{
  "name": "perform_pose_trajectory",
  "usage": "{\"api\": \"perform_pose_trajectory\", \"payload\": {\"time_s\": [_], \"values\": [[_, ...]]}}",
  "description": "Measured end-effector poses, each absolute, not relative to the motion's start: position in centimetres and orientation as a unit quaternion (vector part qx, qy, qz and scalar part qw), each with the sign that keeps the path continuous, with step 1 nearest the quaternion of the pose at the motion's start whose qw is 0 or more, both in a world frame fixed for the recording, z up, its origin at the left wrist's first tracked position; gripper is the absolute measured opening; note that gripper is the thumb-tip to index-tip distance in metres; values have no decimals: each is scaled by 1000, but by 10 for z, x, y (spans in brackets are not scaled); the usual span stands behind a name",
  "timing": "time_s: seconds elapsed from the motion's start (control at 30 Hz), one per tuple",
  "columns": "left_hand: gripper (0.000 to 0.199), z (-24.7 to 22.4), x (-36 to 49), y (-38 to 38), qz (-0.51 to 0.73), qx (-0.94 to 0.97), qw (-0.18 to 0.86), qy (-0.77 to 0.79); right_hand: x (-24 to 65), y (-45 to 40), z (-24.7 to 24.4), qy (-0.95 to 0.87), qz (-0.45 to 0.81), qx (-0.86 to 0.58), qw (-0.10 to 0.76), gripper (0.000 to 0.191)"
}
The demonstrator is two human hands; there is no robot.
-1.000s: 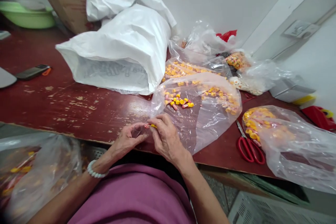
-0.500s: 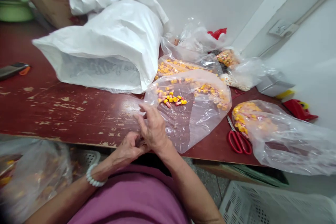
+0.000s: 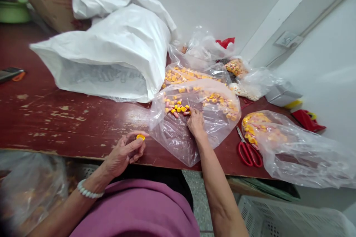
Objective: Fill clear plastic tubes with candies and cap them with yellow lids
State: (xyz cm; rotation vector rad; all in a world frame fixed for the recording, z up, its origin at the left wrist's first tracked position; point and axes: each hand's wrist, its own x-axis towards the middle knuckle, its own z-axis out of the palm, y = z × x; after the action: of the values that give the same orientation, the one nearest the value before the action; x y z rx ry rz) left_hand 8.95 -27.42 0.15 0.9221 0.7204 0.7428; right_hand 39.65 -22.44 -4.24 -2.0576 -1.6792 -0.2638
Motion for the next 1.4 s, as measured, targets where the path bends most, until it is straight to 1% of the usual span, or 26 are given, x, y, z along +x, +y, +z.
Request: {"api": "perform_pose_trajectory", "payload": {"time_s": [0.1,0.23,0.4,0.47,0.57,0.63,0.7,0.77,0.87,0.97,1.03,1.1,1.2,1.27,1.33,1.4], "values": [[29,1,92,-274,345,428,768,329,402,-228,-51,-591,-89,-766,239,37],[30,1,94,-274,343,439,759,336,402,-234,-50,-584,-78,-768,251,34],[35,-3,95,-276,336,449,755,340,399,-236,-41,-589,-46,-756,282,21],[38,-5,94,-277,331,461,751,337,393,-237,-34,-578,-33,-754,311,22],[42,-6,92,-277,330,494,728,342,368,-250,-13,-552,-13,-751,362,30],[38,-5,92,-277,337,515,703,356,341,-267,8,-569,35,-720,396,31],[33,-5,94,-278,338,534,683,366,310,-286,31,-640,164,-611,436,24],[30,-4,96,-278,335,560,666,361,282,-304,51,-699,197,-535,432,19],[25,-4,97,-280,325,599,644,348,254,-318,64,-762,207,-471,394,20],[24,-5,95,-281,315,625,623,350,245,-320,63,-804,197,-442,345,25],[24,-7,93,-281,312,641,606,352,246,-319,60,-813,177,-440,338,28],[21,-8,92,-281,308,656,592,354,248,-315,58,-794,169,-456,364,30],[14,-8,96,-282,293,677,574,355,245,-304,54,-721,153,-508,445,26],[10,-6,101,-286,280,699,560,346,237,-294,47,-688,122,-525,485,29],[6,-3,106,-291,280,715,547,333,227,-286,38,-703,114,-512,480,35],[11,1,109,-295,287,711,550,332,220,-280,30,-726,159,-493,452,41]]}}
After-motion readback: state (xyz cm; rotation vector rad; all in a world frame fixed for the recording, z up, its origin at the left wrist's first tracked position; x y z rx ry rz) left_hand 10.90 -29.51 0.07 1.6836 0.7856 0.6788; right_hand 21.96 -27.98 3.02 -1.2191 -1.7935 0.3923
